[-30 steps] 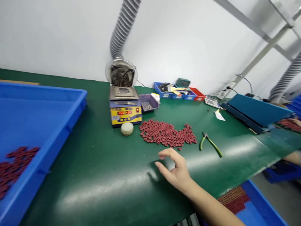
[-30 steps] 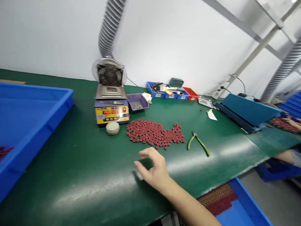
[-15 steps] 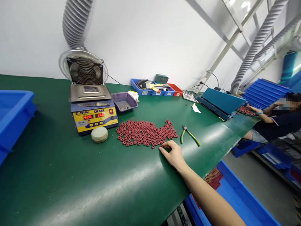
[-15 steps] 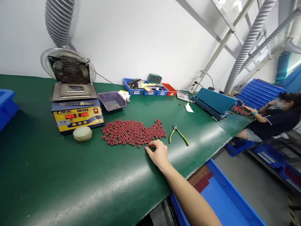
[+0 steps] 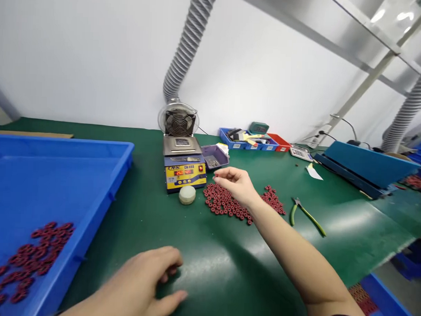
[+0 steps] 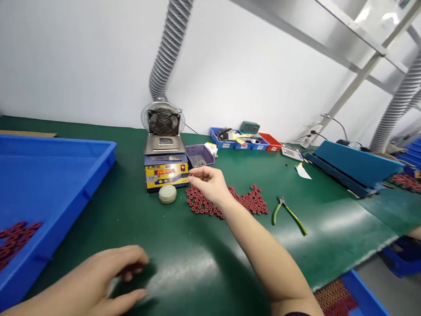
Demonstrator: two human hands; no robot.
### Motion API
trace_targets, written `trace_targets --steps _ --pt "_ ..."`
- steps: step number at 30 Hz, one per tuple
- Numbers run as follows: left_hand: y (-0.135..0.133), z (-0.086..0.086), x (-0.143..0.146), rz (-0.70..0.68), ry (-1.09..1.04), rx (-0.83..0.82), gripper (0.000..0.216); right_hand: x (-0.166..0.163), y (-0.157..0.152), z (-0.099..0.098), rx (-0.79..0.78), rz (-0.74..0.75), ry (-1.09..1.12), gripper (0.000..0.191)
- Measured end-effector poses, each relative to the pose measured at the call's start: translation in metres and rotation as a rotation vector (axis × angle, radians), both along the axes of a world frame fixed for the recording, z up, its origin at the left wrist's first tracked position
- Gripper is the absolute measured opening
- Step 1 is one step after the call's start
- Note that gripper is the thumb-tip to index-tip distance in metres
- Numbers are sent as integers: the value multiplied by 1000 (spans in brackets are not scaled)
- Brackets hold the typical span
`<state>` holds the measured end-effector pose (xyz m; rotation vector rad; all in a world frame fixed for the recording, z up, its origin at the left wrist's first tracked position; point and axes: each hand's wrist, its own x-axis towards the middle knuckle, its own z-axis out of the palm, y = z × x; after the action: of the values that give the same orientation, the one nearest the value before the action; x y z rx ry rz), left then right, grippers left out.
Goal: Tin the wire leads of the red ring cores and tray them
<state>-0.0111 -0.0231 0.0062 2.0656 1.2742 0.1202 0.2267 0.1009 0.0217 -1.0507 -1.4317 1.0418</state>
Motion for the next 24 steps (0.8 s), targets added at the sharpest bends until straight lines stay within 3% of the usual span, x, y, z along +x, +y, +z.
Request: trace_targets --steps 4,7,10,18,24 --pt "14 -8 12 -34 -15 7 21 -17 60 17 127 34 -327 21" --pt "24 -17 2 -39 33 0 19 -26 97 25 259 -23 -698 25" --pt "32 -19 -6 -46 53 11 19 -36 124 32 315 -54 -869 26" --pt "36 -18 -6 -83 88 -18 24 -66 157 50 487 -44 -1322 27" --pt "35 -15 -6 -73 92 -60 27 -83 170 50 576 8 -1556 27"
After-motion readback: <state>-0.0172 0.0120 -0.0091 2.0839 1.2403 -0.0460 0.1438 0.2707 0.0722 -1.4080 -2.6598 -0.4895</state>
